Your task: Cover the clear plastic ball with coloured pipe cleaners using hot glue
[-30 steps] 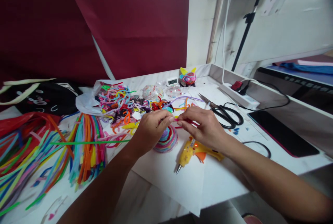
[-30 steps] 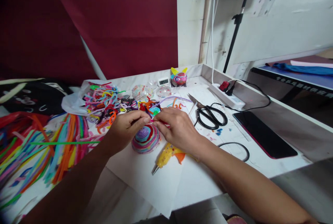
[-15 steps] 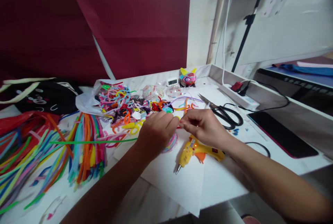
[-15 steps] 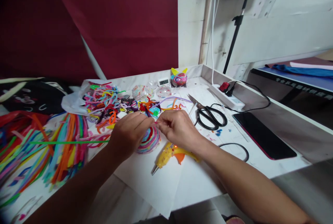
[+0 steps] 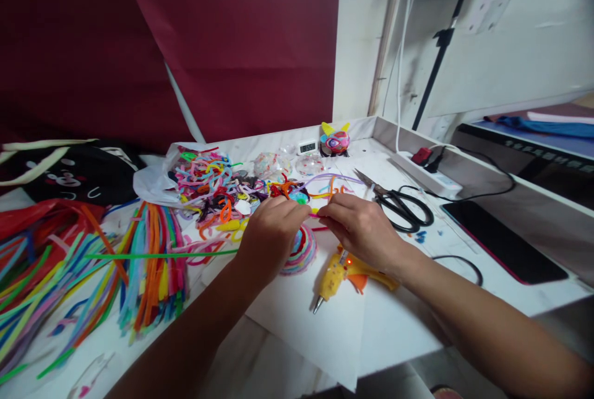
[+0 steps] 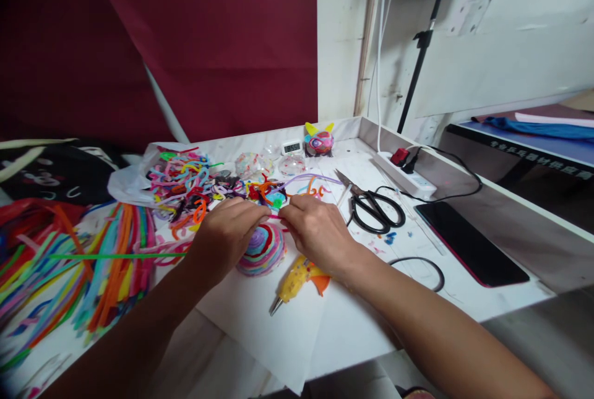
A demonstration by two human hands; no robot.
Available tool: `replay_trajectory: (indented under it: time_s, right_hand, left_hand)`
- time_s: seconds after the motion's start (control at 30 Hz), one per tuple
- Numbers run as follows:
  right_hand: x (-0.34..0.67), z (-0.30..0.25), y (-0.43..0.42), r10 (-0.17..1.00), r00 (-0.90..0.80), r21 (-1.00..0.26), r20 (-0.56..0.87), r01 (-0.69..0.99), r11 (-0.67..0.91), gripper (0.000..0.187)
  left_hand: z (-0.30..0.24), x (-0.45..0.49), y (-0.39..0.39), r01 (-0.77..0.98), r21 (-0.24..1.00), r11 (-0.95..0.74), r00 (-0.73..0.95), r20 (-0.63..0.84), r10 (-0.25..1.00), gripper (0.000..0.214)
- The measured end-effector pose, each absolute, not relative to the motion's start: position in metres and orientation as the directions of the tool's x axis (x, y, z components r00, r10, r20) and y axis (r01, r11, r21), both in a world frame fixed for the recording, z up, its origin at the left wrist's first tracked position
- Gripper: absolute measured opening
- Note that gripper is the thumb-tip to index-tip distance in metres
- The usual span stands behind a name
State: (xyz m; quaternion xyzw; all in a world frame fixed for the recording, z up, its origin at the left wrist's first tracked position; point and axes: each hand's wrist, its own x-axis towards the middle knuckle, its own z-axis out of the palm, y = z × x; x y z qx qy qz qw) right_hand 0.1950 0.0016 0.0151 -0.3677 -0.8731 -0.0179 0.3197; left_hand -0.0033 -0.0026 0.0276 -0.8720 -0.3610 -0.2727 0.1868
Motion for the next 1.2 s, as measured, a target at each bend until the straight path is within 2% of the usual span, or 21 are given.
replay_trajectory:
  time_s: [0.2, 0.33, 0.5, 0.67, 0.87, 1.07, 1.2]
  right_hand:
    - [0.195, 0.016, 0.001, 0.636, -0.515, -0.131, 0.574, 0.709, 0.693, 0.02]
    - [0.194, 0.014, 0.0, 0.62, -0.461, -0.196, 0.635, 0.681, 0.706, 0.021]
    - [0.196, 0.014, 0.001, 0.605, -0.43, -0.279, 0.67, 0.609, 0.742, 0.018]
    - [0.198, 0.015, 0.003, 0.62, -0.444, -0.226, 0.647, 0.665, 0.712, 0.018]
    - [0.2, 0.02, 0.003, 0.691, -0.476, -0.161, 0.543, 0.749, 0.643, 0.022]
    - [0.201, 0.018, 0.006, 0.698, -0.497, -0.245, 0.515, 0.695, 0.676, 0.018]
    - [0.202, 0.017, 0.007, 0.7, -0.508, -0.312, 0.502, 0.648, 0.695, 0.014]
  left_hand:
    - [0.03, -0.004, -0.004, 0.751, -0.193, -0.631, 0.608, 0.574, 0.549, 0.018]
    - [0.028, 0.0, -0.007, 0.774, -0.272, -0.571, 0.603, 0.59, 0.537, 0.019]
    - [0.026, 0.001, -0.008, 0.784, -0.331, -0.525, 0.589, 0.663, 0.463, 0.016]
    - [0.029, -0.004, -0.006, 0.808, -0.301, -0.506, 0.539, 0.725, 0.43, 0.016]
    - [0.031, -0.006, -0.001, 0.786, -0.286, -0.549, 0.551, 0.727, 0.41, 0.024]
    - [0.03, -0.007, 0.002, 0.788, -0.247, -0.564, 0.536, 0.726, 0.431, 0.026]
    - [0.031, -0.008, 0.003, 0.799, -0.29, -0.527, 0.542, 0.726, 0.423, 0.023]
